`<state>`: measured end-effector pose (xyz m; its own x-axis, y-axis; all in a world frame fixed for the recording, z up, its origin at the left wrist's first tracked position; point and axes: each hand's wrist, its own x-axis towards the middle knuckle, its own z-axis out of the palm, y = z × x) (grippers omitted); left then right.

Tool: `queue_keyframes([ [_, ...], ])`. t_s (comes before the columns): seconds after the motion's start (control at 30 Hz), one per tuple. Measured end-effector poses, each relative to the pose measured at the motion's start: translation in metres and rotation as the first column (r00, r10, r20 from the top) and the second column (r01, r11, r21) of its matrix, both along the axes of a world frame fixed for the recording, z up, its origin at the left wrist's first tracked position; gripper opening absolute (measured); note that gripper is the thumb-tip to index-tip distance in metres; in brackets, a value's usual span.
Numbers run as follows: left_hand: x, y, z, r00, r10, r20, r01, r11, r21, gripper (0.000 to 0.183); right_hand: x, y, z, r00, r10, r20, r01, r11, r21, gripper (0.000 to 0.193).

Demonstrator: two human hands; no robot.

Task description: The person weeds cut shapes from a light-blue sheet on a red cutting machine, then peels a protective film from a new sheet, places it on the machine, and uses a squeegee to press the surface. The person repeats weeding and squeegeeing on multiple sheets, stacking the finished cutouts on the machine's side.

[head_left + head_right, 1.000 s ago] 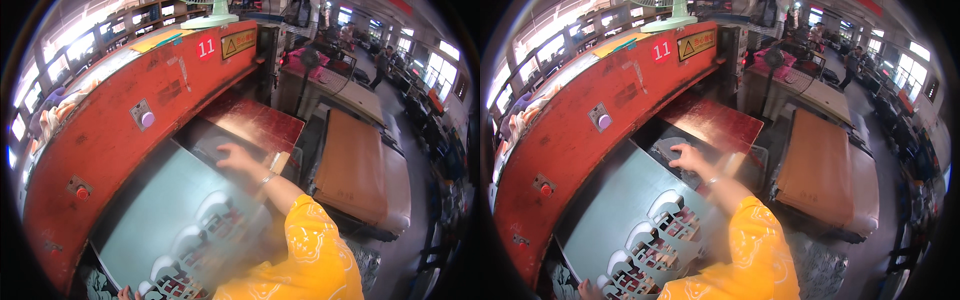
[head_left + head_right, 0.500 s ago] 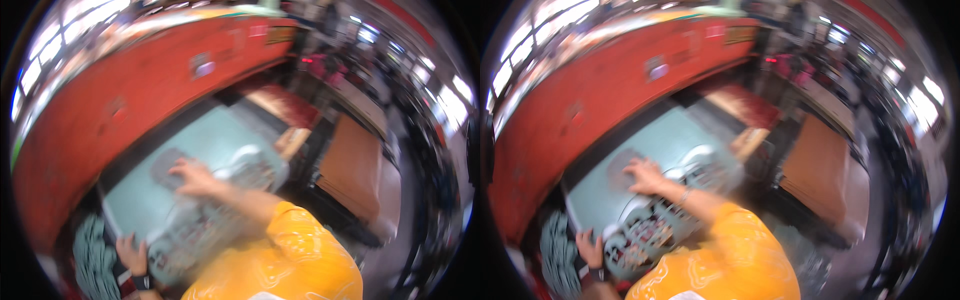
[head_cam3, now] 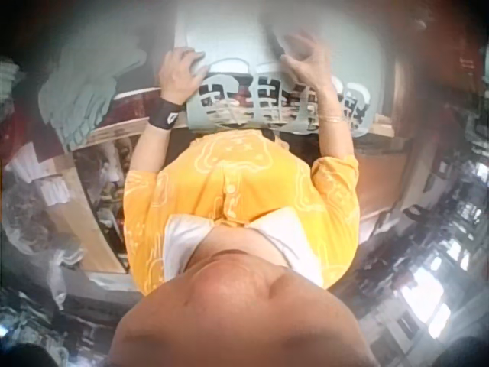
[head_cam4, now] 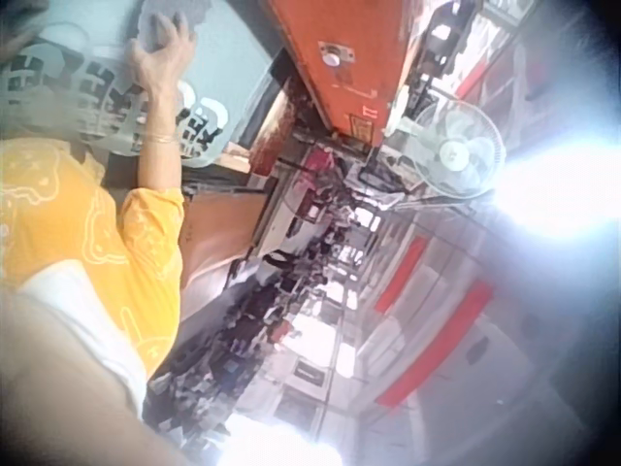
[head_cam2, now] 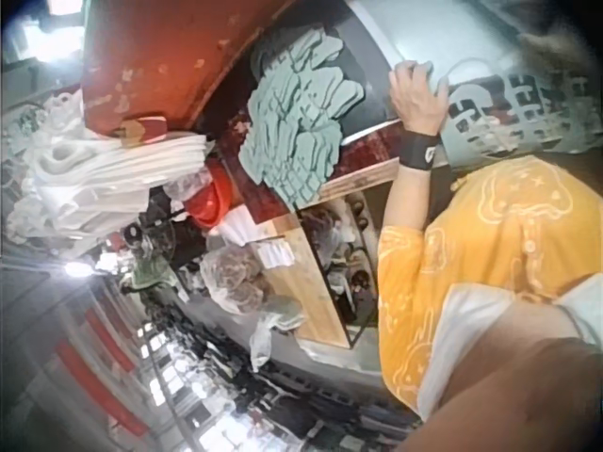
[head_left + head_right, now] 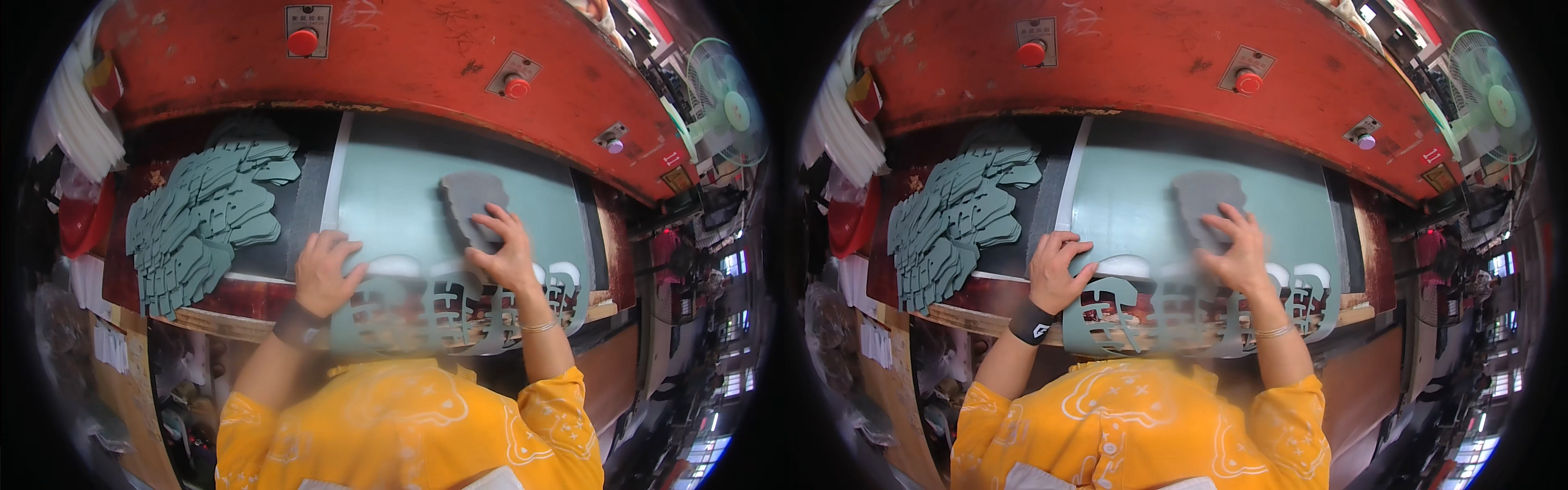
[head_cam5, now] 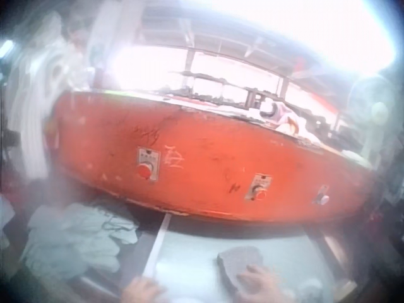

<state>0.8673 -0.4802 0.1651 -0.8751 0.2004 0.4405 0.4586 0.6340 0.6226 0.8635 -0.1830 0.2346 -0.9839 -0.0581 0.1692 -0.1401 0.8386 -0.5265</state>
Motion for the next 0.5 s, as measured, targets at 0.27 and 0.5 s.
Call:
queue_keyframes([
  [0.27,0.002,-0.001,-0.01,0.999,0.033,-0.011,-0.033,0.999,0.044,0.025,-0.055,-0.09,-0.024,0.983,0.117,-0.142,-0.112,0.993,0.042,0.046],
  [0.5,0.001,-0.002,-0.006,0.999,0.026,0.043,-0.029,0.998,0.057,0.026,-0.069,-0.111,-0.038,0.978,0.126,-0.164,-0.111,0.989,0.102,0.042],
])
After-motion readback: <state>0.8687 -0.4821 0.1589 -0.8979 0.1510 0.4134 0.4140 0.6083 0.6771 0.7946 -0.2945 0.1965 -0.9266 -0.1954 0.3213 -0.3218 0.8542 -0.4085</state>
